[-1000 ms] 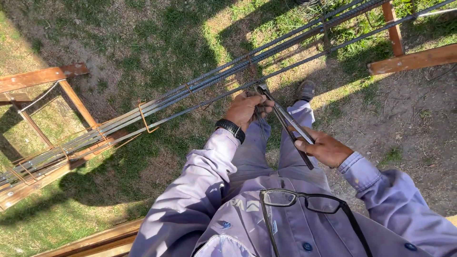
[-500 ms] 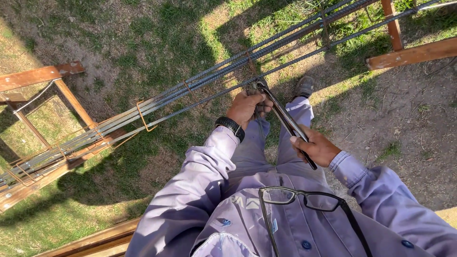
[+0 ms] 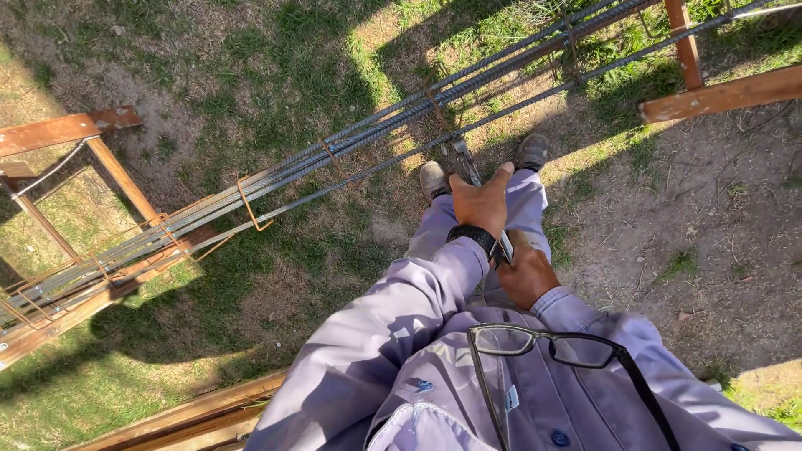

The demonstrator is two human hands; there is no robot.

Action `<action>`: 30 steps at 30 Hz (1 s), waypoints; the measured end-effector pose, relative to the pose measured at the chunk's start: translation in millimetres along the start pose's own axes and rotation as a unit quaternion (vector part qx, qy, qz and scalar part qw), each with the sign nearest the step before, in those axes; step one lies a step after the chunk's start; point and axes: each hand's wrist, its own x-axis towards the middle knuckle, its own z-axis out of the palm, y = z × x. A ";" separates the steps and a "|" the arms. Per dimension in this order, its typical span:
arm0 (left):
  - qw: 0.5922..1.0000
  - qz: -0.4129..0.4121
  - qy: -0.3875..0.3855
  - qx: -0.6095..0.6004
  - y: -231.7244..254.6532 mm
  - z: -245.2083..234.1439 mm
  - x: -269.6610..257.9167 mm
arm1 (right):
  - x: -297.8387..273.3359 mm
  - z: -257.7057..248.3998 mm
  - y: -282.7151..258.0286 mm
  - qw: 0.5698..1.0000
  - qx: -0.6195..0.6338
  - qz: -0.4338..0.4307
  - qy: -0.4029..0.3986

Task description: The person uses pliers to twist wire ties around a rebar cage structure, securing the intersecting steel bars. The task involves repeatedly wrapping wire and tightening it with the tool to fasten the framework together.

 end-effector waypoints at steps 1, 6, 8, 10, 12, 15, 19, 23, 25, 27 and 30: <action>0.999 0.002 -0.008 -0.045 -10.0 9.1 9.8 | -0.5 0.0 -2.9 1.000 -0.021 0.014 -0.003; 0.975 0.015 -0.032 -0.221 -17.5 3.2 27.1 | 1.0 -5.4 -15.6 0.997 -0.039 0.060 -0.012; 0.968 0.050 -0.024 -0.246 29.5 -47.6 -19.0 | 3.7 -11.6 -16.3 0.998 -0.023 0.050 -0.006; 0.956 0.083 -0.061 -0.273 32.3 -50.7 20.3 | -8.3 -14.5 -25.8 0.999 -0.013 0.049 -0.010; 0.942 0.114 -0.100 -0.299 28.3 -51.9 55.6 | -11.2 -16.1 -28.2 0.999 -0.002 0.048 -0.014; 0.942 0.141 -0.175 -0.247 6.9 -46.8 91.3 | -12.9 -17.6 -23.6 0.999 0.012 0.047 -0.012; 0.933 0.174 -0.164 -0.269 5.9 -36.1 99.8 | -12.6 -21.4 -20.5 0.999 0.015 0.043 -0.012; 0.953 0.107 -0.153 -0.237 35.3 -54.5 62.5 | -2.9 -20.6 -11.7 0.999 0.014 0.044 -0.023; 0.970 0.063 -0.119 -0.201 34.8 -53.7 60.2 | -3.1 -21.5 -14.1 0.999 0.003 0.048 -0.018; 0.983 0.026 -0.085 -0.163 27.7 -48.0 73.0 | -1.8 -21.8 -15.5 0.999 -0.006 0.048 -0.009; 0.982 0.002 -0.065 -0.178 18.1 -41.6 90.8 | -4.4 -20.4 -13.7 0.997 -0.039 0.062 -0.014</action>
